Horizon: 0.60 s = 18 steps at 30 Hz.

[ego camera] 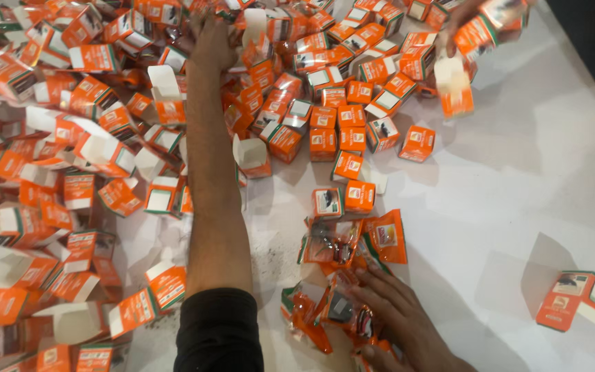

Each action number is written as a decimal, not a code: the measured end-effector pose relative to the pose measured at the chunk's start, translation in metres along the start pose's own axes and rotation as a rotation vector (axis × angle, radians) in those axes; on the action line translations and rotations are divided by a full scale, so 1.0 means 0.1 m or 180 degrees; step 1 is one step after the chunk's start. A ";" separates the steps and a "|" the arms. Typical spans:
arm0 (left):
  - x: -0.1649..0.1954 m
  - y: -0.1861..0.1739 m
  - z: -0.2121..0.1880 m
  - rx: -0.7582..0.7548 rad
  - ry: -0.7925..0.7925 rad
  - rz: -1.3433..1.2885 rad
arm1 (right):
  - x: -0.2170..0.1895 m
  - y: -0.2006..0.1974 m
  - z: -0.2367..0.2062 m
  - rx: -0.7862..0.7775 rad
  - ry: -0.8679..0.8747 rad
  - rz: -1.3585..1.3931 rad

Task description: The person picks up small orange product boxes from a large pile on the table, opens a box, places a plastic-wrapped item inside, and closes the box, setting it with other packed boxes. They repeat this packing cycle continuously while other workers handle boxes across the table.

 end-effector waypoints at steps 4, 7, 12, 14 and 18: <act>-0.08 -0.09 -0.15 -0.0493 0.0145 0.0543 | 0.09 0.03 -0.01 -0.0082 -0.0051 -0.0055; -0.01 -0.17 -0.26 -0.1113 0.0084 0.1103 | 0.06 0.04 -0.03 -0.0060 0.0000 0.0069; 0.07 -0.19 -0.24 -0.1300 0.0062 0.1106 | -0.10 -0.03 0.00 0.0017 0.0167 0.0070; 0.00 -0.28 -0.22 -0.1494 0.0005 0.0781 | -0.16 -0.07 0.02 -0.0012 0.0137 0.0015; -0.14 -0.64 -0.36 -0.1963 0.0347 0.0683 | -0.23 -0.10 0.09 0.0149 -0.0294 0.0067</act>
Point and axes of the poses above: each hand's wrist, its own z-axis towards the middle knuckle, its own y-axis out of the palm, x = y × z, the point moved 1 cm from there along z, towards the middle knuckle, and after that the axes turned 12 degrees about x, right-handed, at the moved point
